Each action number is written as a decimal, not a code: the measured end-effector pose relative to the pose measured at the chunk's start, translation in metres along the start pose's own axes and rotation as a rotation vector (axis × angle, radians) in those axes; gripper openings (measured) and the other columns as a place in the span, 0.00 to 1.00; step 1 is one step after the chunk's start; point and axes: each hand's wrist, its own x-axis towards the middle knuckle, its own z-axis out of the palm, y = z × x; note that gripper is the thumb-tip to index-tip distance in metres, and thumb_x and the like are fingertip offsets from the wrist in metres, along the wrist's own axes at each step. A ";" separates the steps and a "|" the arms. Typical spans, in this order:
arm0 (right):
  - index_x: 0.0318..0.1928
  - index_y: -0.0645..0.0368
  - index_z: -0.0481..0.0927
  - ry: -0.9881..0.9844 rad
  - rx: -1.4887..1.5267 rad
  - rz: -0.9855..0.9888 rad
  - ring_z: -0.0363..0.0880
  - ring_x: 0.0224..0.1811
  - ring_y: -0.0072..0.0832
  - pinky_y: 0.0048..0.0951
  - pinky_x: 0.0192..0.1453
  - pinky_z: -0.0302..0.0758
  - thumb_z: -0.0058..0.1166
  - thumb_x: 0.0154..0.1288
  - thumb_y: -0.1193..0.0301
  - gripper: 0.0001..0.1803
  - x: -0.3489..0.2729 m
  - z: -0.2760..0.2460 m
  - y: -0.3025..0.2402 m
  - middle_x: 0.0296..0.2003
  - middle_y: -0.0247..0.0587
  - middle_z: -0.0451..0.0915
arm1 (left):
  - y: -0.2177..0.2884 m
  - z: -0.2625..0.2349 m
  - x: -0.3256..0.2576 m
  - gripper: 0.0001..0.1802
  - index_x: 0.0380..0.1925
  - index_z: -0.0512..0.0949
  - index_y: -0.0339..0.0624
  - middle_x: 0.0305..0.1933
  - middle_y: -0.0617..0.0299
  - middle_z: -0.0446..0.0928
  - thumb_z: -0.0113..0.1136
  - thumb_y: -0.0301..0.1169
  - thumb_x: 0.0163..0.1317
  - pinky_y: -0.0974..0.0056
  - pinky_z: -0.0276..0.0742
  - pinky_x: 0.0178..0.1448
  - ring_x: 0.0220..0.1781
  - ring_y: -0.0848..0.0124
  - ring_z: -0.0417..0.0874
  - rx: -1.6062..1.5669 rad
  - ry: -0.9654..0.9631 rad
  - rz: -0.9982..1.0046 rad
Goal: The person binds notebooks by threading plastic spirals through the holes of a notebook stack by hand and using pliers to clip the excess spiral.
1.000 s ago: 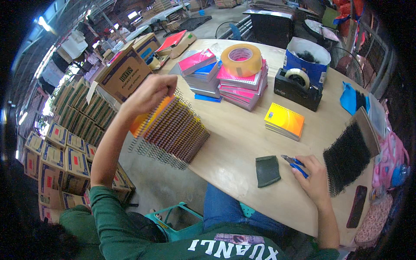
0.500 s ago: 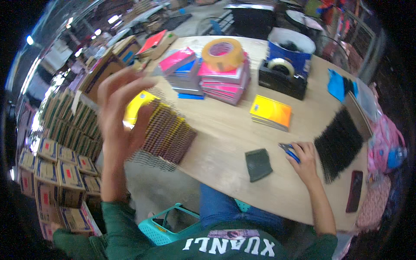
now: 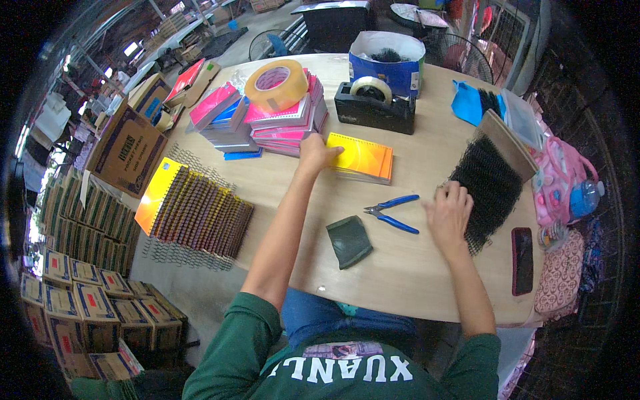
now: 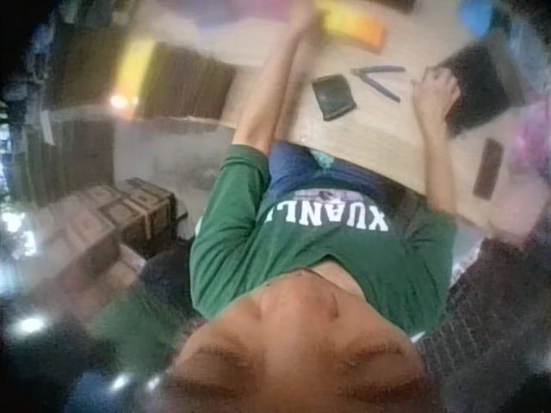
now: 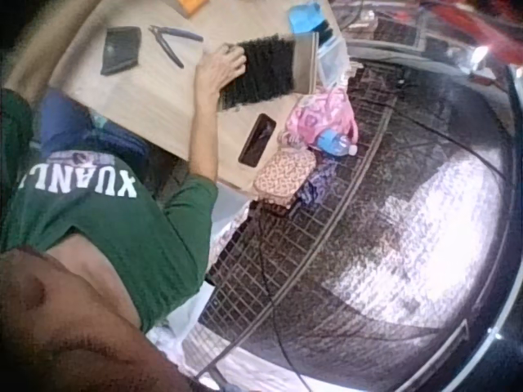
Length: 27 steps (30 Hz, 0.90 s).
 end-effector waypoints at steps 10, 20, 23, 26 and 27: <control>0.41 0.64 0.77 0.017 0.003 0.101 0.69 0.55 0.42 0.42 0.54 0.69 0.66 0.55 0.70 0.16 -0.008 0.012 0.015 0.50 0.46 0.70 | -0.041 0.020 -0.248 0.36 0.66 0.64 0.28 0.60 0.42 0.76 0.67 0.26 0.59 0.59 0.70 0.67 0.63 0.62 0.76 -0.669 -0.529 0.069; 0.40 0.61 0.78 0.089 0.073 -0.001 0.71 0.54 0.39 0.45 0.60 0.65 0.62 0.56 0.74 0.11 -0.019 -0.009 0.013 0.49 0.45 0.71 | -0.063 -0.004 -0.233 0.19 0.52 0.77 0.40 0.45 0.46 0.76 0.53 0.15 0.61 0.57 0.76 0.50 0.45 0.52 0.80 -0.483 0.055 0.459; 0.40 0.62 0.77 0.021 0.088 -0.176 0.73 0.52 0.38 0.46 0.62 0.62 0.60 0.58 0.76 0.09 -0.019 -0.014 0.017 0.45 0.44 0.74 | -0.057 0.011 -0.237 0.14 0.46 0.75 0.38 0.45 0.46 0.72 0.61 0.19 0.59 0.57 0.74 0.51 0.49 0.52 0.76 -0.450 0.192 0.477; 0.39 0.63 0.76 -0.015 0.116 -0.201 0.76 0.47 0.40 0.44 0.58 0.67 0.58 0.59 0.78 0.08 -0.020 -0.025 0.011 0.39 0.43 0.77 | -0.046 0.012 -0.242 0.17 0.41 0.73 0.36 0.42 0.48 0.69 0.69 0.22 0.54 0.56 0.72 0.50 0.48 0.53 0.73 -0.454 0.266 0.440; 0.40 0.63 0.76 -0.045 0.202 -0.215 0.77 0.45 0.41 0.43 0.55 0.69 0.58 0.59 0.79 0.09 -0.019 -0.028 0.010 0.38 0.43 0.77 | -0.047 0.016 -0.243 0.18 0.41 0.72 0.36 0.41 0.48 0.69 0.71 0.23 0.53 0.56 0.72 0.50 0.48 0.54 0.72 -0.461 0.292 0.430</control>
